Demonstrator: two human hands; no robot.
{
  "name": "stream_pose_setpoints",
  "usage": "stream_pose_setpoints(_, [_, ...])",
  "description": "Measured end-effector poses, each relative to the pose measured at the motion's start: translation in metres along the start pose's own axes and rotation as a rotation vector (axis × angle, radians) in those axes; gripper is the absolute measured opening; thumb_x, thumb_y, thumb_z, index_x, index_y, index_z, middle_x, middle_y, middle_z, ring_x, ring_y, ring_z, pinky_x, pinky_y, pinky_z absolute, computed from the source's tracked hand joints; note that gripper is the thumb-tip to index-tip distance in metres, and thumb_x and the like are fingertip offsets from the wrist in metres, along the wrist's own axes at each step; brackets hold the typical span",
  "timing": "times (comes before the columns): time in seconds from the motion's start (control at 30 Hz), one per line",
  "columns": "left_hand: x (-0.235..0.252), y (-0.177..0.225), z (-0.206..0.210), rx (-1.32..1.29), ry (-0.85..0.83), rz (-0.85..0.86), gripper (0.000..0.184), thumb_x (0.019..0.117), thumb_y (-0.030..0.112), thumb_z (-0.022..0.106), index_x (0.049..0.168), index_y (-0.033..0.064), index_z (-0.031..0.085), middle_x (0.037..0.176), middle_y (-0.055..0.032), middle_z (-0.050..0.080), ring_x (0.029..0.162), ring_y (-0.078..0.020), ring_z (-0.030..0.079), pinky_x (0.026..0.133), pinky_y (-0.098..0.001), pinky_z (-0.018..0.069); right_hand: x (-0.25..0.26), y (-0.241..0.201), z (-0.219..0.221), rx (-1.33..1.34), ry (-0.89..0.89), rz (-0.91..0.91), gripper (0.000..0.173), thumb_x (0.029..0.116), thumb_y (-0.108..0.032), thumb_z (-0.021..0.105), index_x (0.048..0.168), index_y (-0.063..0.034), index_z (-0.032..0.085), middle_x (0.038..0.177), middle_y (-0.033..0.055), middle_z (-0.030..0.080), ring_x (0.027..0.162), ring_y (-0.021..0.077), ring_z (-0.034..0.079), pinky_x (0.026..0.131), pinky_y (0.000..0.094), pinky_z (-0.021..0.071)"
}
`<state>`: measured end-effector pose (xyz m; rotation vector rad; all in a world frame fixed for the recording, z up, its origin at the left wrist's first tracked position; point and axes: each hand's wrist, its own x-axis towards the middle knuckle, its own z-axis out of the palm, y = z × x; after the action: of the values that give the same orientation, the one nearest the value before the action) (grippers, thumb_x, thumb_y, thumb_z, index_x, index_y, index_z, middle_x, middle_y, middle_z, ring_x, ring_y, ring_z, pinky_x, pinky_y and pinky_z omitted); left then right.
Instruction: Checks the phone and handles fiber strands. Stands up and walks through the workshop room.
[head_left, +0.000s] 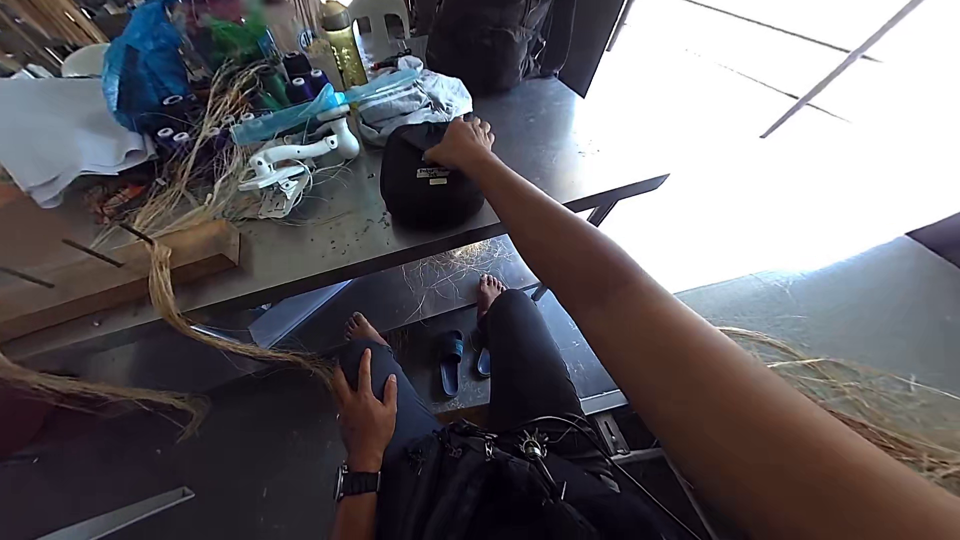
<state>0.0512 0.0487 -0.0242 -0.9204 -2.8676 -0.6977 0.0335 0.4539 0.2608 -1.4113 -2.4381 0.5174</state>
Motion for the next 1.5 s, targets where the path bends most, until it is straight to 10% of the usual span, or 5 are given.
stream_pose_setpoints(0.23, [0.002,0.001,0.000,-0.045,0.019,0.072,0.071,0.0931,0.056,0.056,0.154,0.0196,0.050,0.156,-0.0347,0.035,0.138,-0.0555,0.041,0.101,-0.0668,0.0452,-0.008,0.033,-0.001,0.118,0.051,-0.091,0.105,0.0723,-0.079,0.074,0.143,-0.0034,0.056,0.151,0.0272,0.043,0.141,0.0451,0.040,0.110,0.0650,0.0374])
stream_pose_setpoints(0.47, [0.003,0.004,-0.005,-0.096,-0.030,0.123,0.072,0.0954,0.051,0.059,0.155,0.0121,0.046,0.155,-0.0373,0.033,0.142,-0.0555,0.035,0.113,-0.0637,0.0358,-0.100,0.181,-0.110,-0.030,-0.192,-0.422,0.059,0.0986,-0.052,0.063,0.138,-0.0078,0.060,0.129,0.0148,0.065,0.115,0.0266,0.066,0.103,0.0485,0.0518])
stream_pose_setpoints(0.77, [0.013,0.032,-0.012,0.035,-0.122,0.109,0.075,0.0943,0.044,0.068,0.157,0.0102,0.043,0.153,-0.0423,0.031,0.138,-0.0614,0.036,0.108,-0.0686,0.0376,-0.329,0.336,-0.129,0.011,-0.042,0.081,0.041,0.1014,-0.033,0.066,0.133,-0.0073,0.064,0.128,0.0184,0.064,0.109,0.0350,0.067,0.093,0.0571,0.0553])
stream_pose_setpoints(1.2, [0.017,0.212,-0.028,-0.305,-0.841,0.691,0.039,0.1054,0.036,0.052,0.131,0.0118,0.069,0.127,-0.0085,0.068,0.109,-0.0149,0.068,0.096,-0.0373,0.0567,-0.345,0.345,-0.026,-0.205,-0.080,0.181,0.074,0.0947,-0.061,0.061,0.156,-0.0224,0.045,0.161,0.0318,0.032,0.144,0.0608,0.029,0.112,0.0757,0.0266])
stream_pose_setpoints(1.5, [-0.017,0.292,0.015,-0.577,-1.157,0.455,0.040,0.1098,0.029,0.049,0.147,0.0139,0.052,0.113,-0.0113,0.072,0.086,-0.0226,0.075,0.073,-0.0393,0.0648,-0.342,0.360,0.000,-0.117,0.051,0.106,0.068,0.0997,-0.059,0.048,0.158,-0.0250,0.043,0.167,0.0247,0.025,0.154,0.0500,0.016,0.117,0.0773,0.0061])
